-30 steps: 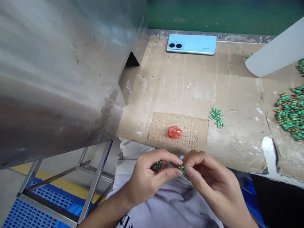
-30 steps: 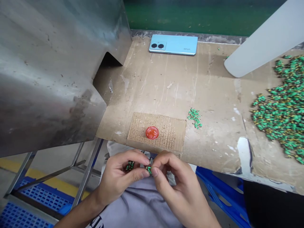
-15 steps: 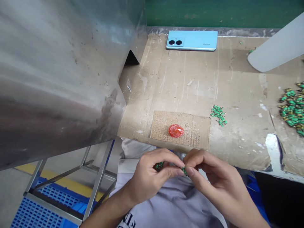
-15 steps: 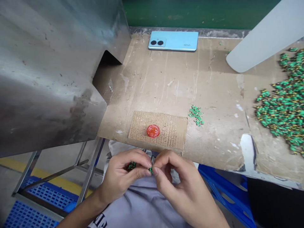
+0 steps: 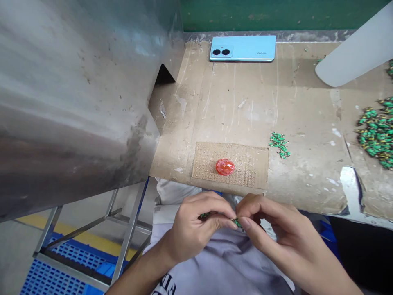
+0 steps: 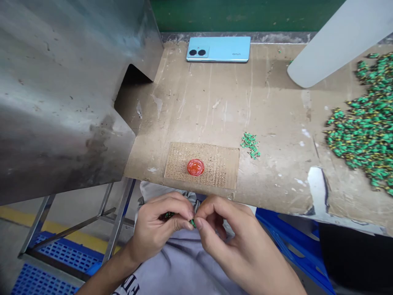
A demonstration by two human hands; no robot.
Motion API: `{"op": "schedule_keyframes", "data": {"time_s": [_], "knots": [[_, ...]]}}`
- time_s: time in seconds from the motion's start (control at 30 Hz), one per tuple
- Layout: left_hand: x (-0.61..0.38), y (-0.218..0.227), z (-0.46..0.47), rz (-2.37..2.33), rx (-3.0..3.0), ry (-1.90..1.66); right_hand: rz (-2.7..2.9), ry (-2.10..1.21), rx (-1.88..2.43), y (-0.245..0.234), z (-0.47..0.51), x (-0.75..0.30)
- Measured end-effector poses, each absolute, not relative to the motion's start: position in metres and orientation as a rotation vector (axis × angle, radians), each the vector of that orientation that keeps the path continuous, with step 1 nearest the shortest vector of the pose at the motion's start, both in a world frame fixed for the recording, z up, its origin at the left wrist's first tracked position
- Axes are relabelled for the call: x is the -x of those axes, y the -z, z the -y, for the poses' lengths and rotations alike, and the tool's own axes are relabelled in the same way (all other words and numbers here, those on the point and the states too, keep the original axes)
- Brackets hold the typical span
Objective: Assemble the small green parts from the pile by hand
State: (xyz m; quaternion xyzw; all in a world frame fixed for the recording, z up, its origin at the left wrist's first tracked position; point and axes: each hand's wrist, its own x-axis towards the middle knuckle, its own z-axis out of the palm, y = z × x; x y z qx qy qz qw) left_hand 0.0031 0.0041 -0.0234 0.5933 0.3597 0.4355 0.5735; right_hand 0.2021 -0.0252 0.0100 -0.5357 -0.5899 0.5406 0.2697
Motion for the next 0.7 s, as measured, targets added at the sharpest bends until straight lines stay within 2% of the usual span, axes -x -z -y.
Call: {"op": "schedule_keyframes", "data": {"time_s": [0.7], "knots": [[-0.0023, 0.0271, -0.0071, -0.709, -1.531, -1.112, 1.551, -1.47, 1.408, -0.0106, 0.033, -0.205]]}}
